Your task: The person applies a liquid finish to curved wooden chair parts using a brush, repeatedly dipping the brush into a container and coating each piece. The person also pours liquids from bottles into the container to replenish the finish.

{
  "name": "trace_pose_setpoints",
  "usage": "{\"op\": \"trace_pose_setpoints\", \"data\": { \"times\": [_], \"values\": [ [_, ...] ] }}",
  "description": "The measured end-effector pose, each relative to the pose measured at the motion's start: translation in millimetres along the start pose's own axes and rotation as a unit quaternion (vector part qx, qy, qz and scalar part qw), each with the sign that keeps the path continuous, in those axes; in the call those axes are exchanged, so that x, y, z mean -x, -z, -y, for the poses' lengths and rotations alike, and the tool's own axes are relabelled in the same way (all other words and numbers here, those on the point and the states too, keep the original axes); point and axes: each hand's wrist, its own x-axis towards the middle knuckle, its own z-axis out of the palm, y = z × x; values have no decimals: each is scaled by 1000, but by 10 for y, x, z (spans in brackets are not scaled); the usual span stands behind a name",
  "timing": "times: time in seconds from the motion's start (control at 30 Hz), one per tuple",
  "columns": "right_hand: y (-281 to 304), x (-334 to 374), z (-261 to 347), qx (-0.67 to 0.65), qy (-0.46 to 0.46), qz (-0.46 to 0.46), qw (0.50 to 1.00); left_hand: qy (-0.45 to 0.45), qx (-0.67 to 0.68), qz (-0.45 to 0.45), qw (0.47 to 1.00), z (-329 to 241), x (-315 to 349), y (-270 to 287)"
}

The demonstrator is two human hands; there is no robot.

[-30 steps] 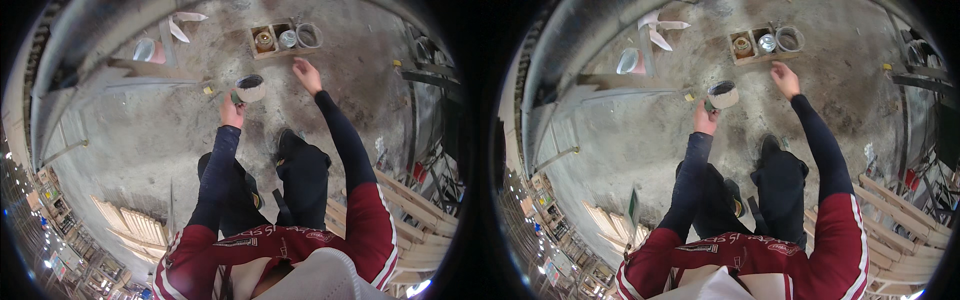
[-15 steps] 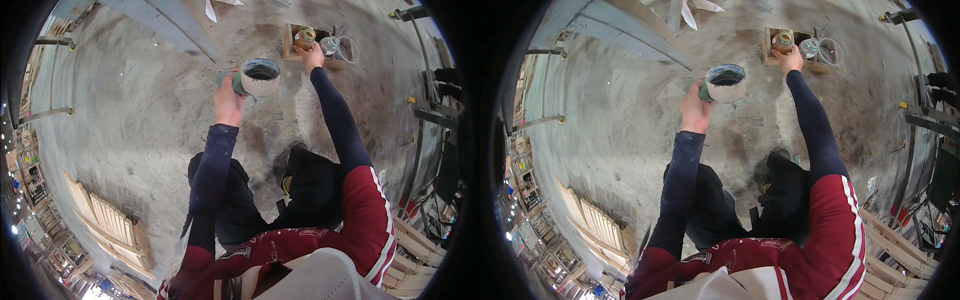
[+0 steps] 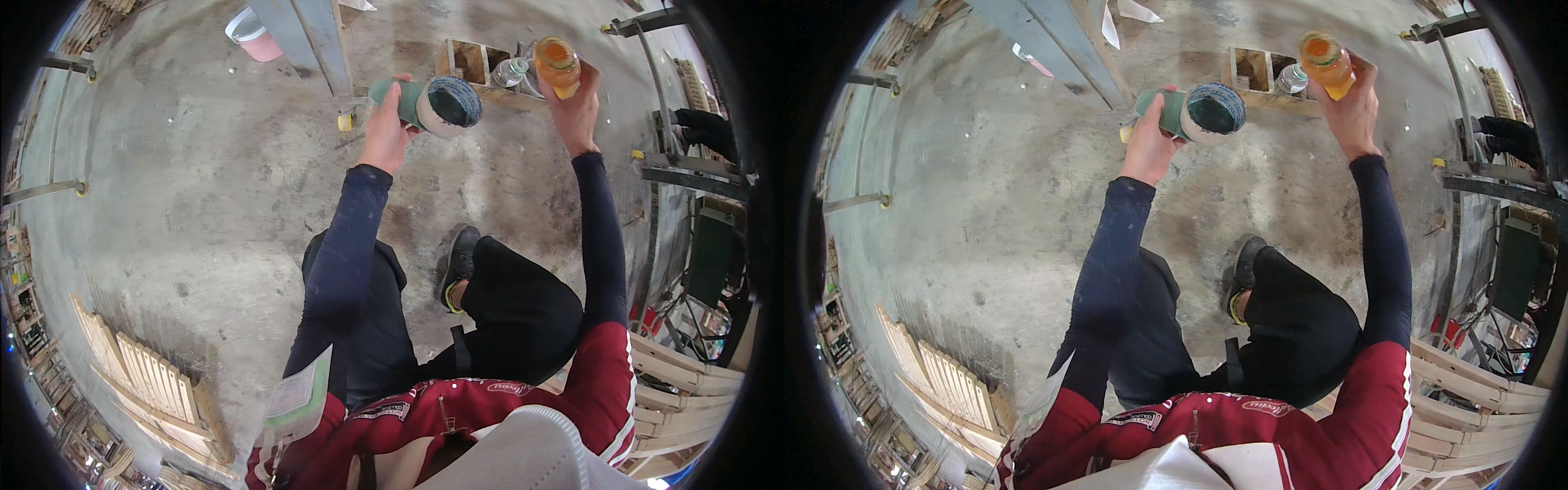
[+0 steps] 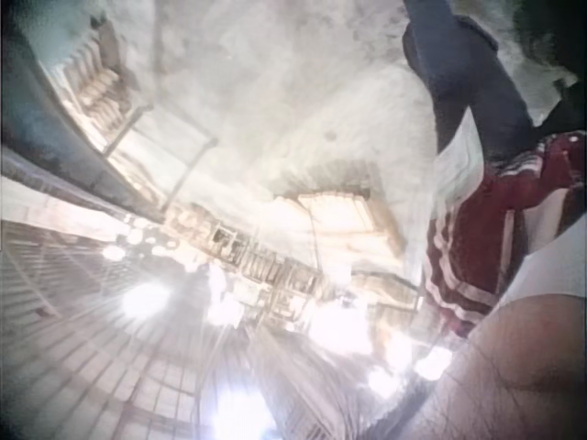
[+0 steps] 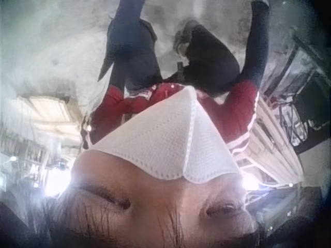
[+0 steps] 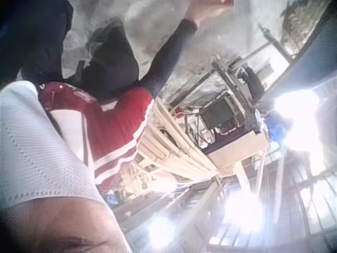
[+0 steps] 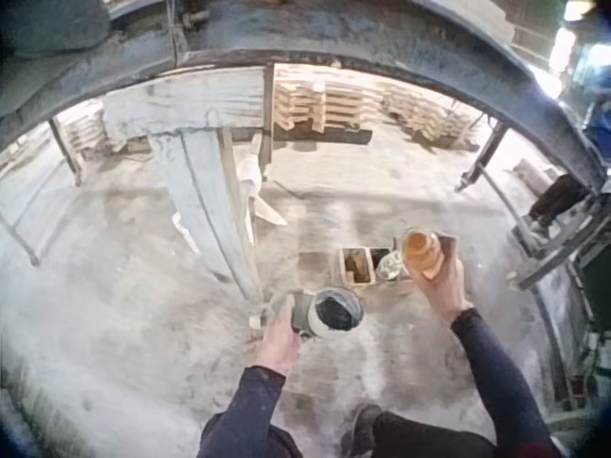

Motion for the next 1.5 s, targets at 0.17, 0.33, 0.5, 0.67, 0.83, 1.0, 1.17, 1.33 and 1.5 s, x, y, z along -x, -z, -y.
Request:
{"op": "trace_pose_setpoints", "data": {
  "times": [0.17, 0.33, 0.5, 0.67, 0.83, 1.0, 1.17, 1.33, 1.5],
  "values": [
    [537, -87, 17, 177, 192, 107, 959, 21, 11, 18, 1000, 86, -31, -105],
    [819, -303, 352, 252, 313, 195, 895, 18, -20, 22, 999, 98, 46, -263],
    [935, -514, 663, 324, 392, 231, 829, 14, -34, 27, 999, 114, 51, -315],
    [969, -648, 855, 368, 447, 228, 783, -21, -15, 41, 999, 54, 89, -305],
    [960, -720, 921, 334, 464, 212, 793, -32, -16, 40, 999, 22, 116, -304],
    [948, -682, 1051, 325, 470, 209, 793, -46, -11, 34, 998, -33, 141, -257],
    [914, -712, 1107, 303, 476, 210, 798, -58, 1, 35, 998, -63, 144, -188],
    [884, -726, 1122, 281, 486, 203, 803, -61, 17, 36, 997, -98, 173, -172],
    [863, -757, 1160, 258, 480, 213, 811, -79, 34, 30, 996, -85, 154, -179]
  ]
}}
